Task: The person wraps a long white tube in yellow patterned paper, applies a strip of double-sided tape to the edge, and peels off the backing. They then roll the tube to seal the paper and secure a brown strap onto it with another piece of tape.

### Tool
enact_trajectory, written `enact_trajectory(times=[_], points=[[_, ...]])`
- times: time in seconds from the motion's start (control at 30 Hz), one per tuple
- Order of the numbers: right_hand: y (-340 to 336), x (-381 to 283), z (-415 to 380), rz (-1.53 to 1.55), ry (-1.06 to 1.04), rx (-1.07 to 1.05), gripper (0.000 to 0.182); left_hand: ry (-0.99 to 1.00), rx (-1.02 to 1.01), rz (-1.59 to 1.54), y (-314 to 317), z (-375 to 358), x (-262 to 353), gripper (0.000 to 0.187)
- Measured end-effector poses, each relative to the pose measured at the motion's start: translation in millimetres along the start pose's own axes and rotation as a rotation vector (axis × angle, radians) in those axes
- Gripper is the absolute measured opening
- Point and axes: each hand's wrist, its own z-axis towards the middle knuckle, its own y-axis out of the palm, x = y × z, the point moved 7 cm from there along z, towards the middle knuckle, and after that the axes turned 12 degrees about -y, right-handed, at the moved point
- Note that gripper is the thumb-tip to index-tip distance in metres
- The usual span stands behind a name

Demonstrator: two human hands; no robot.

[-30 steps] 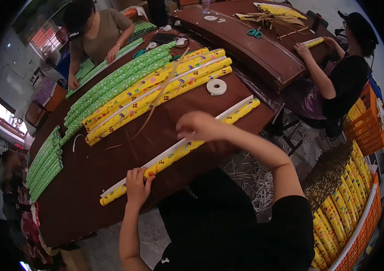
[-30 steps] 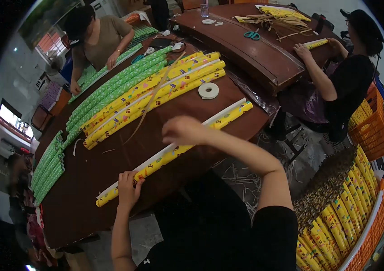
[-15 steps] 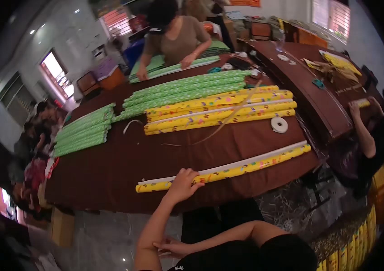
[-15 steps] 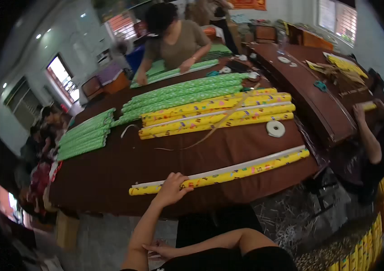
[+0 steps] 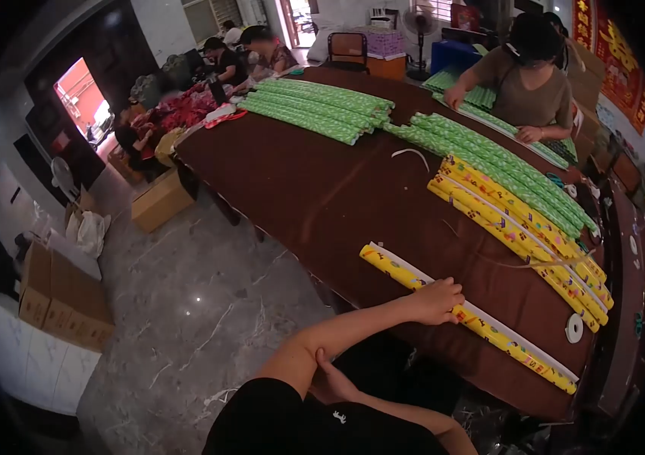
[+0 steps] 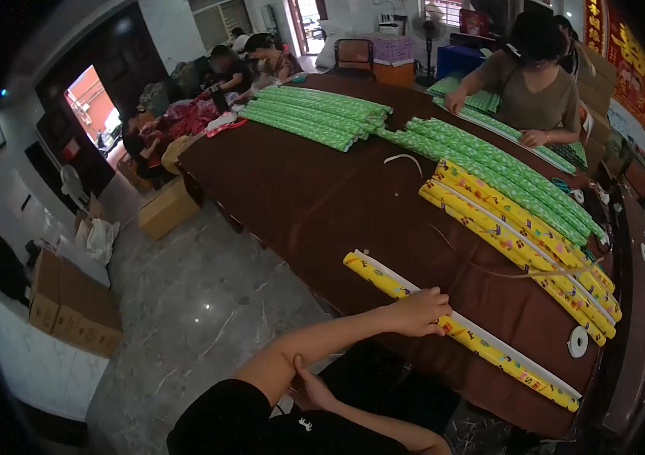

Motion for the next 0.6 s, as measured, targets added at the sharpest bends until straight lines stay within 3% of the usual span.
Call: enact_trajectory(times=[0.07,0.23,0.37,0.43,0.47,0.53,0.6], points=[[-2,-8,-6,-0.099,-0.044,0.075,0.065,-0.005,0.005,0.016,2,1,-1,0.041],[24,-14,-14,0.063,0.005,-0.082,0.064,0.002,0.0,0.042,2,1,0,0.042],[-15,-4,-2,0.093,0.049,-0.166,0.062,-0.01,-0.054,0.075,0,1,1,0.043],[-6,0,-3,0.239,0.148,-0.437,0.058,0.014,-0.03,0.067,1,0,2,0.042],[-12,4,-2,0.24,0.156,-0.441,0.058,0.006,-0.029,0.071,3,0,1,0.042],[-3,-3,-13,0.049,0.138,-0.056,0.053,0.005,0.011,0.037,4,0,1,0.043],[24,-14,-23,0.067,0.104,-0.049,0.052,0.011,0.025,0.045,4,-2,2,0.042]])
